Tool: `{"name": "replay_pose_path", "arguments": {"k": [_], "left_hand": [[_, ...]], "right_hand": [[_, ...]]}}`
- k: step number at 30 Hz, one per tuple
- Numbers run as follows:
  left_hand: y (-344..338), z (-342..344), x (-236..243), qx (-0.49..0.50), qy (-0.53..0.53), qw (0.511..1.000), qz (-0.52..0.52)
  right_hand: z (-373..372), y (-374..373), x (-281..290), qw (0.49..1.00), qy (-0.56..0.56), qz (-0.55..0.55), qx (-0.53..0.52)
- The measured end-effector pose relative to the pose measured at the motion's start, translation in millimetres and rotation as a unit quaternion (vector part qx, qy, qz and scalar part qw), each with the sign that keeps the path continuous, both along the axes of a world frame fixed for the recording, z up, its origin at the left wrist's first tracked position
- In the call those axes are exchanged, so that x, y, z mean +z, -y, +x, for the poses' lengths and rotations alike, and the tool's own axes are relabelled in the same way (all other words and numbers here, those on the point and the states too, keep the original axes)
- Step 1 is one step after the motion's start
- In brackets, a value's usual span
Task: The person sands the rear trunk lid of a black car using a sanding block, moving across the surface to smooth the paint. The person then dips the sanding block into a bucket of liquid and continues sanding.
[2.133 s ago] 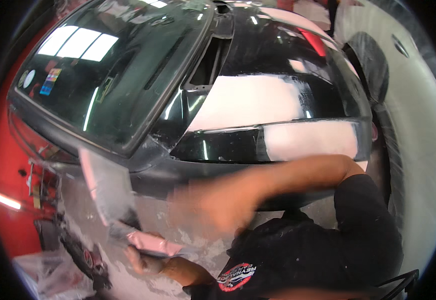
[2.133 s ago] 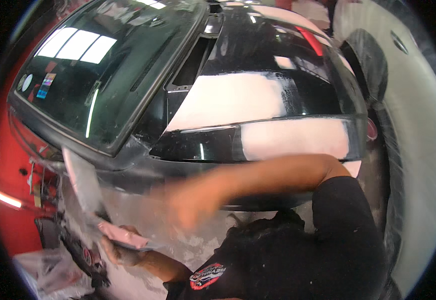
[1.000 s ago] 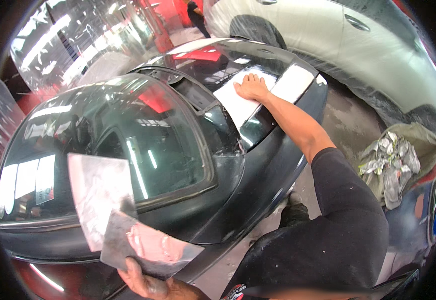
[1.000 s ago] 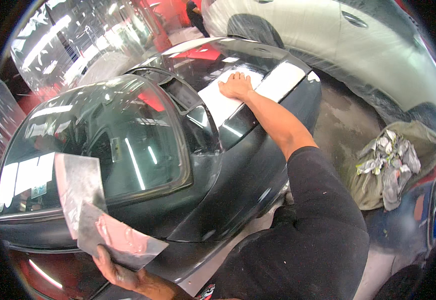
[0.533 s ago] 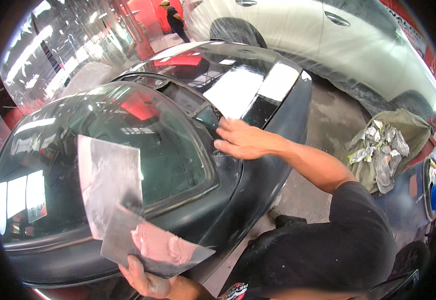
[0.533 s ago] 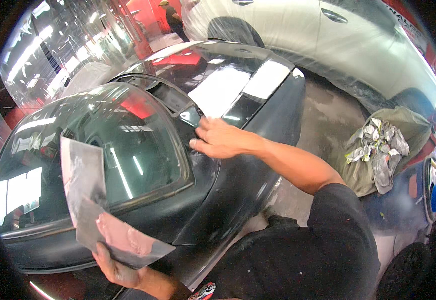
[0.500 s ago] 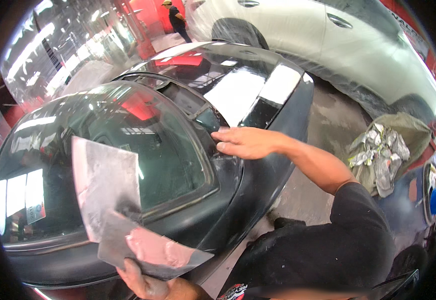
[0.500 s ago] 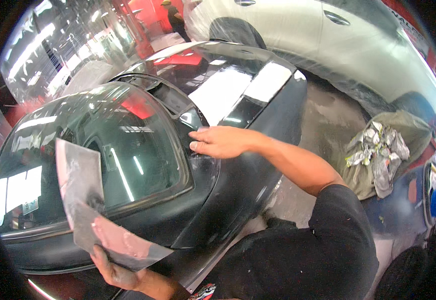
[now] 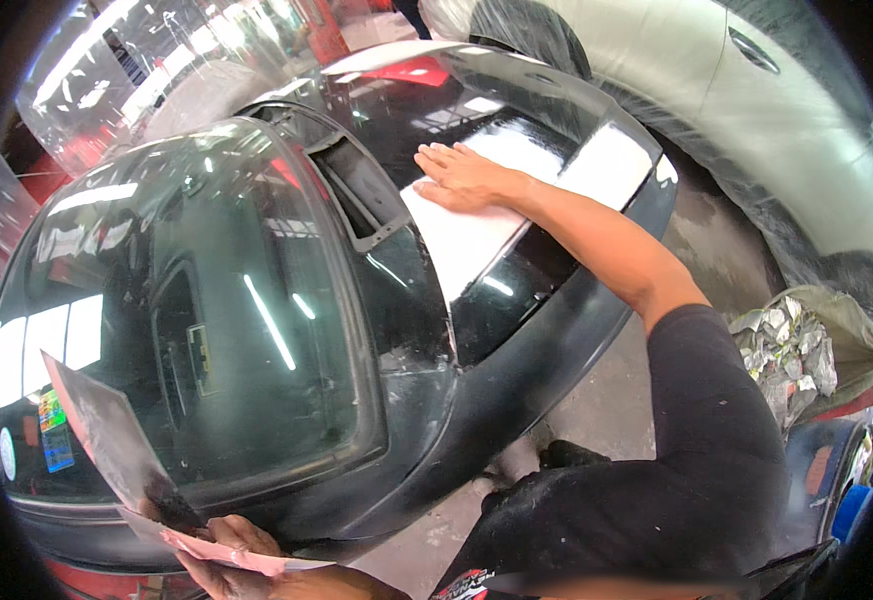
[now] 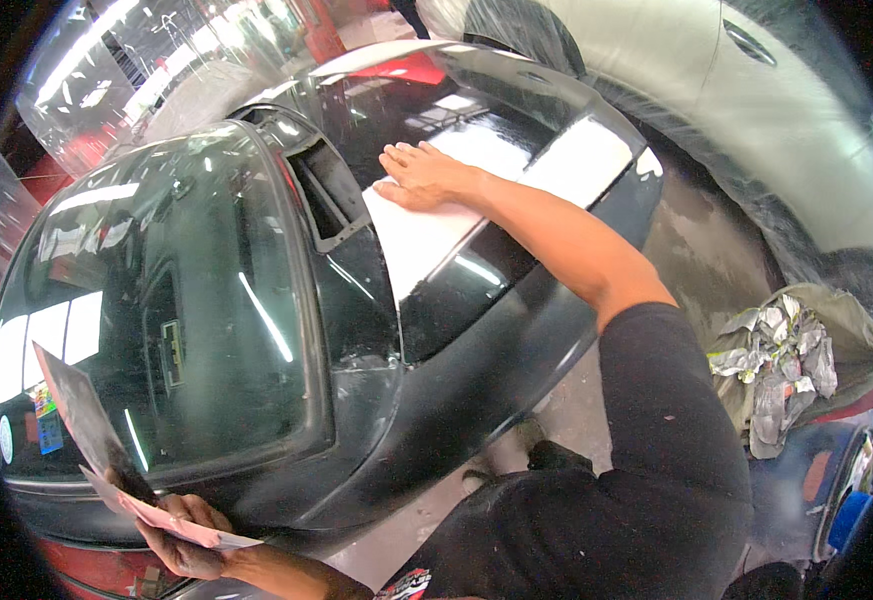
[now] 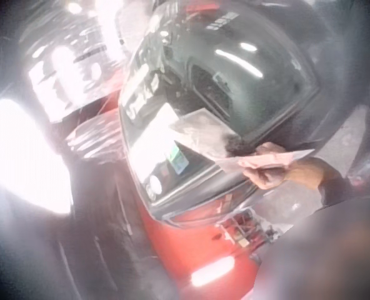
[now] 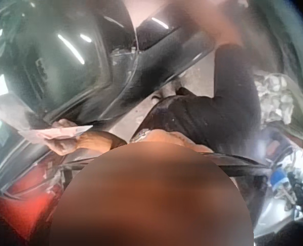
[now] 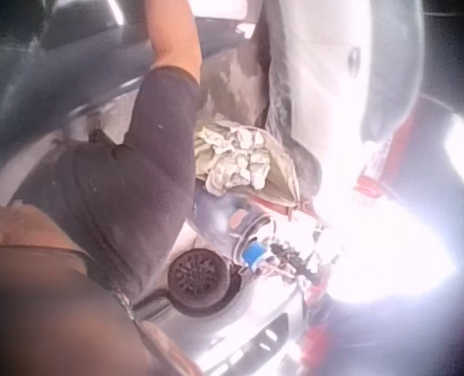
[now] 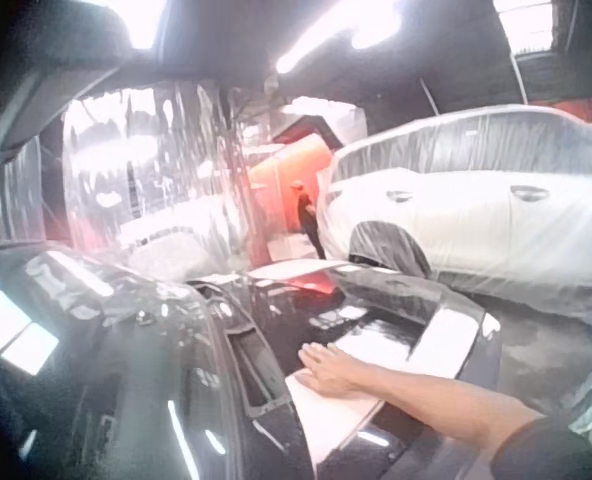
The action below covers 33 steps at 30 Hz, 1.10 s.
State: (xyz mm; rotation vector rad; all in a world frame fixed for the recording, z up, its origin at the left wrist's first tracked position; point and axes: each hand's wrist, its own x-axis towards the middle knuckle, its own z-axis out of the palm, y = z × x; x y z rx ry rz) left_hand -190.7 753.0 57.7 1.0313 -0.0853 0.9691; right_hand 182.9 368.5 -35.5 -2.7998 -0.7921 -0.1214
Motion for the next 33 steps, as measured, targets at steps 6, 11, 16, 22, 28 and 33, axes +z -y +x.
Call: {"name": "replay_pose_path", "arguments": {"k": [6,11,16,22,28,33], "left_hand": [[8.3,2.8,0.3,-0.035,0.031,0.998,0.039],[-1.3,-2.8,-4.4,-0.110,0.028,0.989,0.090],[-3.6,-2.8,-8.5,-0.090,0.035,0.994,0.055],[-20.1,13.3,-4.6,-0.049,0.032,0.997,0.040],[-16.6,12.6,-39.1,0.189,0.040,0.895,0.401],[-0.9,9.1,-29.5,-0.198,-0.039,0.976,-0.081]], "right_hand": [[-92.4,29.2,0.4,0.999,0.039,0.020,0.030],[-134.6,45.9,-7.1,0.996,0.075,-0.001,0.041],[-165.8,62.9,17.2,0.994,0.028,0.085,0.056],[-37.8,107.6,61.1,0.929,-0.043,0.223,-0.291],[24.6,82.0,-17.5,0.861,-0.005,0.071,-0.503],[4.9,56.1,-16.8,0.869,-0.040,0.052,-0.491]]}}
